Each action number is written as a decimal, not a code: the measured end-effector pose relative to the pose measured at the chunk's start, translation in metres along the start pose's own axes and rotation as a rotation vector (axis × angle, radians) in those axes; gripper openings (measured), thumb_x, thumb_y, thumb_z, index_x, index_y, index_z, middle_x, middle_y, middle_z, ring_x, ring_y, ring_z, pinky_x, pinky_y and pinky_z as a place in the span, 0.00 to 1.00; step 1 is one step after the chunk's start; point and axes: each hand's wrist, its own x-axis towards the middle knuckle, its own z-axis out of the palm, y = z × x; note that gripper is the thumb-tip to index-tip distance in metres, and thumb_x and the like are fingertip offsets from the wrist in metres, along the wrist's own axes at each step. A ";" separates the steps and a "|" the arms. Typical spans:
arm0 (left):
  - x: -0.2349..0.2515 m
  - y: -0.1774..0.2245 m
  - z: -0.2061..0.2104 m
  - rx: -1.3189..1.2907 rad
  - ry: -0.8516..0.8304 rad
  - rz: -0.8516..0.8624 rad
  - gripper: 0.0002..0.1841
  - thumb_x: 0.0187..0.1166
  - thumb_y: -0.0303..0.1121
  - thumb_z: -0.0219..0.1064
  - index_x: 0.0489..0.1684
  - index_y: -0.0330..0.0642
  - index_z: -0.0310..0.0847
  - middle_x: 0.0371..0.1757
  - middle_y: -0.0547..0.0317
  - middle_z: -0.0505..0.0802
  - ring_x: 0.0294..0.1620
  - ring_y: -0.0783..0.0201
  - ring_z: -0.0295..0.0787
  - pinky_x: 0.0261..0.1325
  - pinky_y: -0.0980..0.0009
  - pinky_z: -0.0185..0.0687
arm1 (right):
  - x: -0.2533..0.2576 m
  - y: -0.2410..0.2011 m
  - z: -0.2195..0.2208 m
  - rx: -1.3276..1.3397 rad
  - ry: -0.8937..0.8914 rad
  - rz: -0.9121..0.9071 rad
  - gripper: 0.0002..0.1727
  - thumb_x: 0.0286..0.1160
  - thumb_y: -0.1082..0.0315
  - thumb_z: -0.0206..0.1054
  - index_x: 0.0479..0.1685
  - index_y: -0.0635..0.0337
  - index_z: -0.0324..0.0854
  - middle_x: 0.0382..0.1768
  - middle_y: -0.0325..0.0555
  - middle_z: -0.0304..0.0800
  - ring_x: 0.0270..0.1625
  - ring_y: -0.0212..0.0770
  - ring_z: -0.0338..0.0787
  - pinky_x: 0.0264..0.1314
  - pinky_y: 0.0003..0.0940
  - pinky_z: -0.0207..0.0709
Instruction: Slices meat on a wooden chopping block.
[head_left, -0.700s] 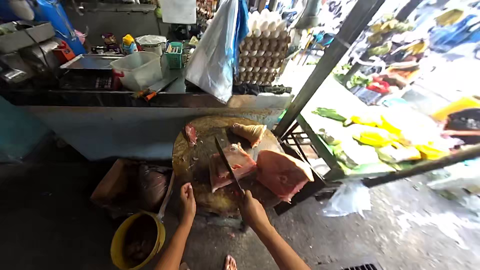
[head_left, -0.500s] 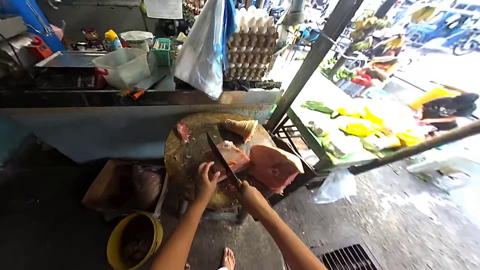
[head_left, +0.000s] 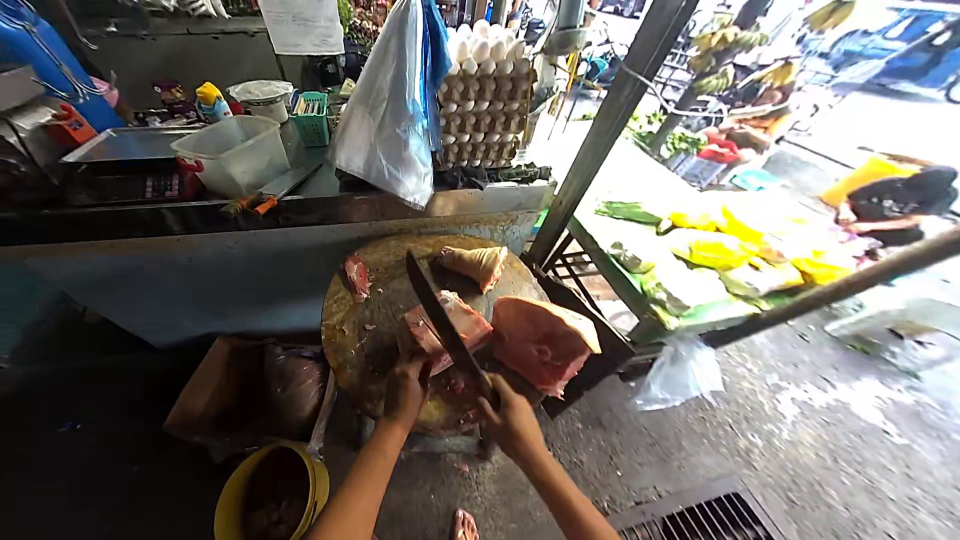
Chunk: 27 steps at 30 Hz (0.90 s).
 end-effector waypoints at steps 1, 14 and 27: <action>0.000 -0.001 0.001 -0.010 0.012 0.022 0.08 0.77 0.22 0.68 0.45 0.29 0.92 0.56 0.38 0.94 0.58 0.46 0.94 0.66 0.54 0.87 | -0.006 -0.019 -0.022 0.035 0.119 -0.157 0.21 0.81 0.62 0.64 0.67 0.66 0.81 0.37 0.57 0.92 0.37 0.53 0.92 0.44 0.56 0.85; -0.003 -0.006 0.008 -0.050 0.095 0.069 0.06 0.72 0.20 0.71 0.42 0.27 0.91 0.53 0.38 0.94 0.56 0.47 0.95 0.64 0.57 0.89 | 0.013 -0.047 -0.020 0.164 0.548 -0.450 0.16 0.84 0.61 0.62 0.49 0.70 0.82 0.24 0.49 0.85 0.26 0.44 0.87 0.31 0.44 0.83; 0.000 -0.005 0.009 0.026 0.054 0.097 0.06 0.73 0.19 0.69 0.39 0.25 0.91 0.52 0.35 0.95 0.56 0.42 0.94 0.64 0.52 0.88 | 0.029 -0.023 -0.005 -0.093 -0.327 0.255 0.23 0.85 0.57 0.64 0.71 0.64 0.76 0.53 0.64 0.90 0.58 0.62 0.91 0.63 0.63 0.80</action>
